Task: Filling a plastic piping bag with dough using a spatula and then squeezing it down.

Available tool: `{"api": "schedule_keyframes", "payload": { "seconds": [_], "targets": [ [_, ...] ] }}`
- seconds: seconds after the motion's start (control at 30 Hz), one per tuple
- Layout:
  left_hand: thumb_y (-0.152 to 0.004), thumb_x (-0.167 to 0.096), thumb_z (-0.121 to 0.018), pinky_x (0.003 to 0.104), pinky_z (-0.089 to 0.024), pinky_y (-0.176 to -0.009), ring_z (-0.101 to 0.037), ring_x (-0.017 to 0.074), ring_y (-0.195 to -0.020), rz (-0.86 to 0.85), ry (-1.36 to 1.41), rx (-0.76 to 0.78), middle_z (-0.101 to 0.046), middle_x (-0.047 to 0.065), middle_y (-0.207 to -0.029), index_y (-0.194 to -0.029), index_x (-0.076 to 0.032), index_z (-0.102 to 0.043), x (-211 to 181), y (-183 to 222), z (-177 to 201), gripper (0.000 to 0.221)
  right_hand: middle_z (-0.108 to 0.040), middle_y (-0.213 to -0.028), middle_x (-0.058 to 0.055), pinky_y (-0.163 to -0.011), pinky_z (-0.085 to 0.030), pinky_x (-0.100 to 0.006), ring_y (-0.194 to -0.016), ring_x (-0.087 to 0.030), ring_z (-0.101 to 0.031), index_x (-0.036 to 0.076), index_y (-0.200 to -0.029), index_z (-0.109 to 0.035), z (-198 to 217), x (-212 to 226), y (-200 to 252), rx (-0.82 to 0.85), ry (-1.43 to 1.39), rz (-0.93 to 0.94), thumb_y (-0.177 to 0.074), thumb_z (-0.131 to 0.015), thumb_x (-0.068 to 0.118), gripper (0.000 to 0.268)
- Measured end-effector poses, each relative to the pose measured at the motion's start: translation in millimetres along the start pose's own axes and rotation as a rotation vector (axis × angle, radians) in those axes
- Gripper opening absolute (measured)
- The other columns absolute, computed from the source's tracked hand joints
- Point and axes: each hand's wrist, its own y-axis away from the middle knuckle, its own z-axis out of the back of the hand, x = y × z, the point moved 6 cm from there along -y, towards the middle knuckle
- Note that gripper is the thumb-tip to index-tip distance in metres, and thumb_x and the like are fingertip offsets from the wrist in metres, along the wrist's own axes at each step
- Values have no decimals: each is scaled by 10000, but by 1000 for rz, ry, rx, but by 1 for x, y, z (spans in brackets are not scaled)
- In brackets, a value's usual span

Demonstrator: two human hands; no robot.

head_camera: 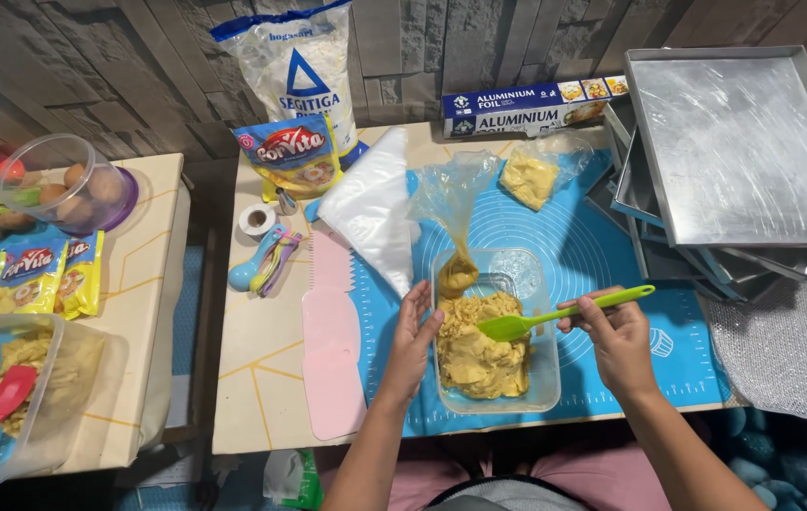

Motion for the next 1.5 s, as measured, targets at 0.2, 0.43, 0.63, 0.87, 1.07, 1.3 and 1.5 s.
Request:
{"api": "schedule_keyframes", "payload": {
  "seconds": [0.2,0.43,0.63,0.87,1.07,1.3,1.5],
  "targets": [
    [-1028,-278,-619,596,-224,-1215,-155,460,-1541,16,-2,12,-273,263,-1610,-1592,-48,-280,1,0,0,697,-724,-993,-261,-749,-613,-340,-782,-249,-738,-11,-1091,-522,27,-8,-13,5,-156,-19,-1096,-510,41,53],
    [-941,-370,-609,424,-315,-1223,-305,220,-1548,134,-26,-40,-352,77,-1662,-1571,-172,-338,8,-3,2,713,-727,-946,-155,-764,-612,-330,-824,-204,-725,31,-1012,-601,-20,87,-6,596,163,-84,-972,-621,75,63],
    [-960,-381,-581,436,-302,-1226,-270,223,-1562,133,-50,-15,-337,53,-1672,-1571,-177,-331,5,-1,2,692,-826,-1040,46,-814,-571,-271,-934,-114,-812,208,-954,-640,-48,44,28,862,939,-325,-993,-598,251,72],
    [-949,-402,-591,432,-357,-1202,-313,203,-1540,162,-72,-8,-406,38,-1622,-1521,-189,-422,5,-1,1,634,-705,-952,-65,-679,-697,-263,-747,-174,-797,27,-925,-734,-44,35,26,499,541,-21,-956,-593,88,156],
    [-939,-406,-602,439,-384,-1189,-301,201,-1547,182,-60,-11,-389,29,-1636,-1529,-206,-415,6,-1,3,650,-719,-888,-132,-660,-648,-307,-779,-202,-773,44,-950,-616,-24,40,15,405,348,-52,-981,-589,95,66],
    [-938,-394,-605,442,-372,-1199,-306,204,-1547,186,-69,-16,-385,25,-1642,-1533,-206,-409,1,0,2,654,-799,-792,52,-655,-570,-253,-719,-87,-779,180,-862,-772,-36,110,-15,775,895,71,-872,-753,303,125],
    [-939,-397,-599,445,-375,-1190,-283,200,-1556,177,-60,-19,-363,33,-1656,-1546,-199,-392,5,-1,2,671,-802,-925,82,-771,-595,-279,-832,-114,-812,206,-930,-755,-51,121,-8,1031,1018,-4,-914,-717,276,81]
  ]
}}
